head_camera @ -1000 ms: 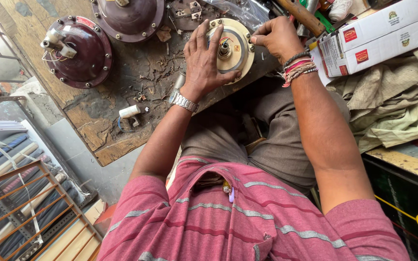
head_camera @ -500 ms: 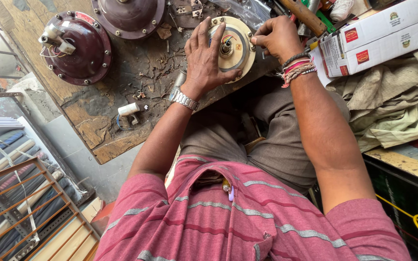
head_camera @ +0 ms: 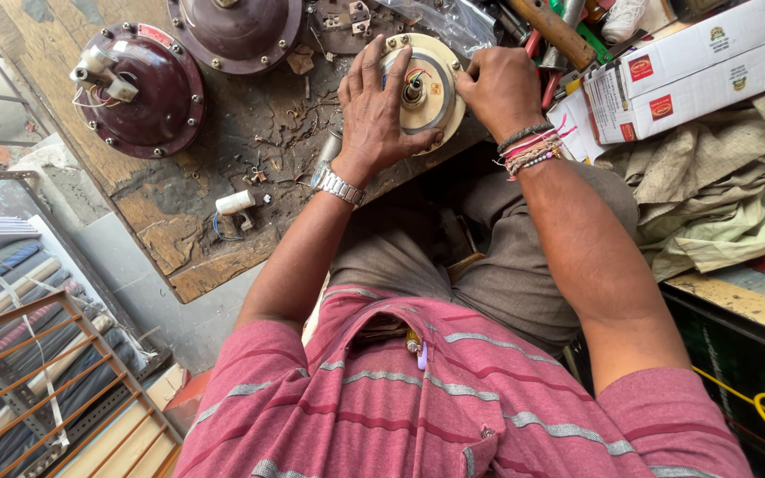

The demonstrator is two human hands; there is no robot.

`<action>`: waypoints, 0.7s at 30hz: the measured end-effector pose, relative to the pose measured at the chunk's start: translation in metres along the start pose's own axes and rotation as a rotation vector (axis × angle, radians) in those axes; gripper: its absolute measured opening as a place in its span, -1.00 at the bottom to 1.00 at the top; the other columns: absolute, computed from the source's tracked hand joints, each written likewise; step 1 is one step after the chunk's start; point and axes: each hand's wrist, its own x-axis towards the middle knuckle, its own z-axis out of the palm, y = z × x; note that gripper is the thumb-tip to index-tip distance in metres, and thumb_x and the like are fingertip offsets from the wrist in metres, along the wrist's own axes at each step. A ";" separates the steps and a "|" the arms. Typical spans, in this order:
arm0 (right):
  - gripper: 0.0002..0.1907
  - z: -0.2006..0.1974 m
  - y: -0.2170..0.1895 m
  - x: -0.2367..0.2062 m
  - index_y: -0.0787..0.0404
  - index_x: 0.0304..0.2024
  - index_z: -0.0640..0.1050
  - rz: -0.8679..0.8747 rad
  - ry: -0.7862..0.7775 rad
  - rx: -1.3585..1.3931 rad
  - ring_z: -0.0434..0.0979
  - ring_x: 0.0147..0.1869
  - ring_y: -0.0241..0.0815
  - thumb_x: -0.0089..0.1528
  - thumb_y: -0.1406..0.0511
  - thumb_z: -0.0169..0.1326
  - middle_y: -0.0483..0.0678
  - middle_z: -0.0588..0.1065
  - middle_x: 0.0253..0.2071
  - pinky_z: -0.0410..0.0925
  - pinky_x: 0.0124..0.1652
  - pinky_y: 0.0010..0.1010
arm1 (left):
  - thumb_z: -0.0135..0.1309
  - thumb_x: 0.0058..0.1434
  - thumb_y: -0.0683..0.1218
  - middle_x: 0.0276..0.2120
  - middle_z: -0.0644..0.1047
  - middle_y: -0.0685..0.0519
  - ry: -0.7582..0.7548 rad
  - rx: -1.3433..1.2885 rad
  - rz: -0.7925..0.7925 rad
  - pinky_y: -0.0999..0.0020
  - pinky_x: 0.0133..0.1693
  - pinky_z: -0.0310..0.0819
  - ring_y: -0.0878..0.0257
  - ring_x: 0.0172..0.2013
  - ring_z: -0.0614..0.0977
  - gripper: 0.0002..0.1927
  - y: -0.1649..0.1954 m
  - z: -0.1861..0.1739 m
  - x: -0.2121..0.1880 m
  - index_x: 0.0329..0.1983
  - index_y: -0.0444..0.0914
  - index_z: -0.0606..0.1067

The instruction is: The person assembles a circular electrical component by inserting a cylindrical metal piece into the center, tapping it with a hammer, and securing the housing with screws. They use a hammer, screwdriver, and pliers to manipulate and fasten parts on a cluttered workbench.

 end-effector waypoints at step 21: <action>-0.85 0.011 0.048 0.043 0.29 -0.23 0.59 0.059 0.251 0.090 0.67 -0.29 0.00 0.32 0.31 0.25 0.09 0.62 -0.33 0.52 -0.23 -0.18 | 0.48 -0.19 0.38 0.46 0.01 -0.26 -0.016 -0.011 0.014 -0.19 0.38 -0.10 -0.22 0.44 0.04 0.27 0.002 -0.008 0.000 0.51 -0.09 0.14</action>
